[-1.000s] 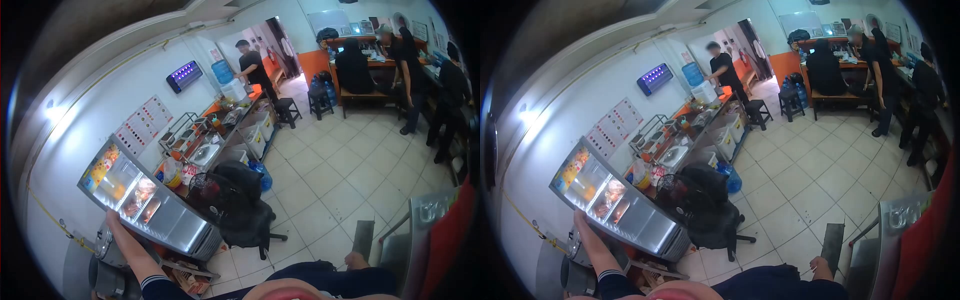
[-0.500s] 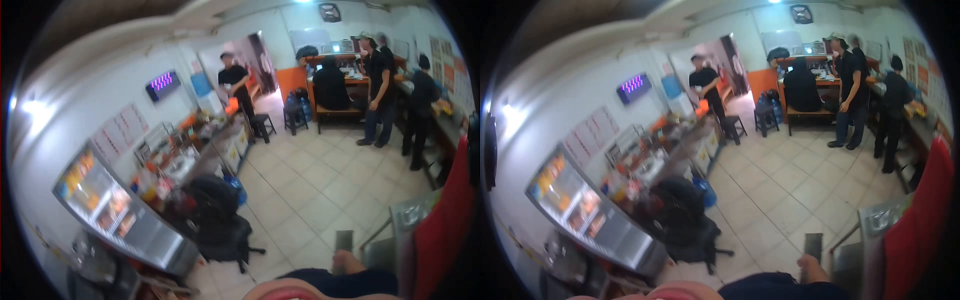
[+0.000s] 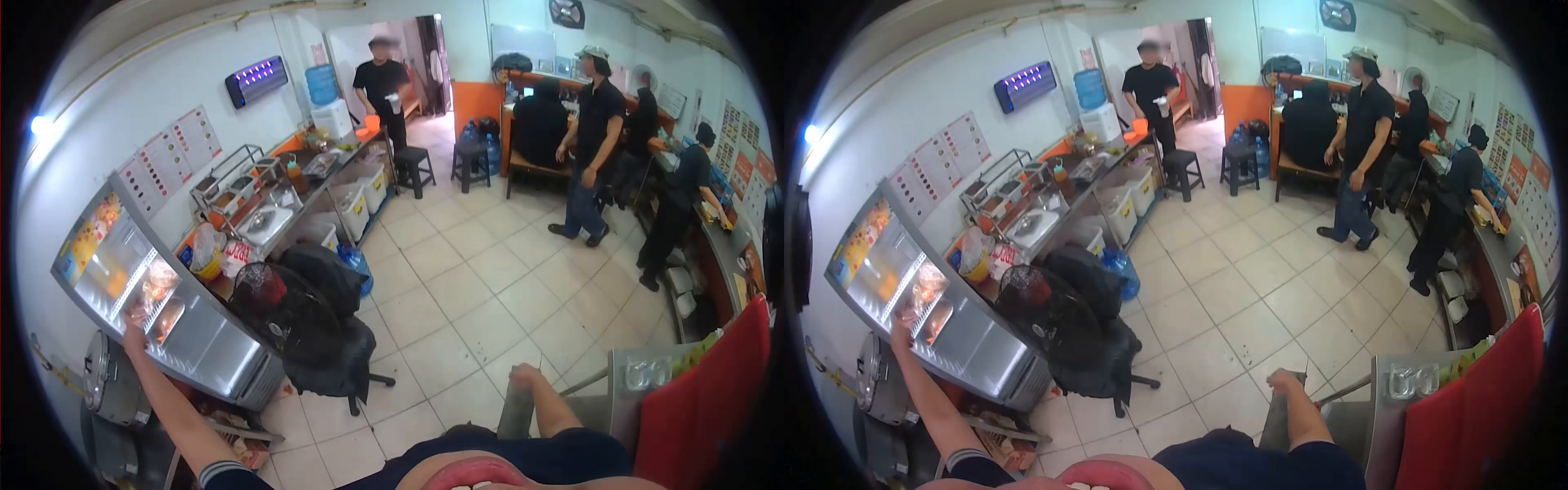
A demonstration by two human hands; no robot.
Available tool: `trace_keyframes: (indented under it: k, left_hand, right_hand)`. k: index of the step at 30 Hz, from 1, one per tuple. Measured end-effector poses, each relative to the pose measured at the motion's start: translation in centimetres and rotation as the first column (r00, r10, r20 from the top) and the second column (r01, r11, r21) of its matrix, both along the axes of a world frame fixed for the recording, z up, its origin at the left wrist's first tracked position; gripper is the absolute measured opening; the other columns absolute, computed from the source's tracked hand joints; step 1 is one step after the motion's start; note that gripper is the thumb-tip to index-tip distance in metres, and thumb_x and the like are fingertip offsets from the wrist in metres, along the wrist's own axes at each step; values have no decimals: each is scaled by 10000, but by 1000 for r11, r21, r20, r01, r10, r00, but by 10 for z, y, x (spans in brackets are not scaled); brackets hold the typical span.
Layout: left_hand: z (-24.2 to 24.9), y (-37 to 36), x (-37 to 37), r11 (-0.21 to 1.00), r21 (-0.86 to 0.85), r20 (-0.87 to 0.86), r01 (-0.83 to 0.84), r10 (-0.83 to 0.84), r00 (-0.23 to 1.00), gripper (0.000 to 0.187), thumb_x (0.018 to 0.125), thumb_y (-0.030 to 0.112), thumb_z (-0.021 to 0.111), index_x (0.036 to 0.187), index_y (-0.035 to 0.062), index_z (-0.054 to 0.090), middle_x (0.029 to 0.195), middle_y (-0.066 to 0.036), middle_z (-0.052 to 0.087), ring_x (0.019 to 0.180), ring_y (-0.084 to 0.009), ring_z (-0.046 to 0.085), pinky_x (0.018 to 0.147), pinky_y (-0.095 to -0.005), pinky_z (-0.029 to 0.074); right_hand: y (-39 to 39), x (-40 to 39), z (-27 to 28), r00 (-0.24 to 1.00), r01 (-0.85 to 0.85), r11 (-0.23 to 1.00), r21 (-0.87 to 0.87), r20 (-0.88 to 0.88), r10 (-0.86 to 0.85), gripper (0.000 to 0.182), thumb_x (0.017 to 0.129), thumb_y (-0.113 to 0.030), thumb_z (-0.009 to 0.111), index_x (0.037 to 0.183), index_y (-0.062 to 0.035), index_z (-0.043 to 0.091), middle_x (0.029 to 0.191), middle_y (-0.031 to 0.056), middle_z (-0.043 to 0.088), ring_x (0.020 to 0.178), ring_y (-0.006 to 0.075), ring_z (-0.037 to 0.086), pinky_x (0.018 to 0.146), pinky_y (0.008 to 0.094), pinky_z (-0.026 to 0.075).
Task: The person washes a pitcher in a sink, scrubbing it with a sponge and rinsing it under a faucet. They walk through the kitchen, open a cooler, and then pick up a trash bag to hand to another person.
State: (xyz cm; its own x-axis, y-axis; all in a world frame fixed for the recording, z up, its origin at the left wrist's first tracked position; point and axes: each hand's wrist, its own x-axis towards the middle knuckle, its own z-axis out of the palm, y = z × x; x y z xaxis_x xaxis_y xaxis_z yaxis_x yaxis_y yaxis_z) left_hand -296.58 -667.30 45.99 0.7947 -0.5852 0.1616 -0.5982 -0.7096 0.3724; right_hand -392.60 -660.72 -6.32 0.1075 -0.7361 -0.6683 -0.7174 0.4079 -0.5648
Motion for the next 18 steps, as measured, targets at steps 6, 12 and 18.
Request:
trace_keyframes:
  k: [6, 12, 18]
  left_hand:
    - [53, -18, -23, 984, 40, 56, -174, 171, 984, 846, 798, 254, 593, 1384, 75, 9, 1095, -227, 553, 966, -339, 577, 849, -433, 449]
    - [55, -22, 40, 955, 103, 374, -278, 222, 901, 714, 831, 91, 449, 1395, 163, 18, 1133, -192, 544, 980, -312, 576, 805, -430, 480]
    - [79, -6, -5, 908, 224, 441, -353, 229, 868, 672, 838, 75, 397, 1394, 266, 72, 1159, -147, 538, 1052, -279, 537, 872, -424, 438]
  right_hand:
    - [8, 41, 22, 948, 262, 944, 202, 132, -291, 311, 759, -215, 550, 958, 14, 613, 896, 102, 641, 725, 212, 642, 566, 331, 505]
    - [56, -3, -55, 838, 410, 779, 473, 141, -527, 167, 724, -181, 589, 668, -30, 633, 596, 97, 593, 506, 195, 574, 451, 329, 449]
    - [75, -10, -69, 951, 310, 856, 413, -123, -284, 192, 733, -200, 587, 616, -48, 590, 503, 67, 518, 438, 184, 499, 418, 343, 399]
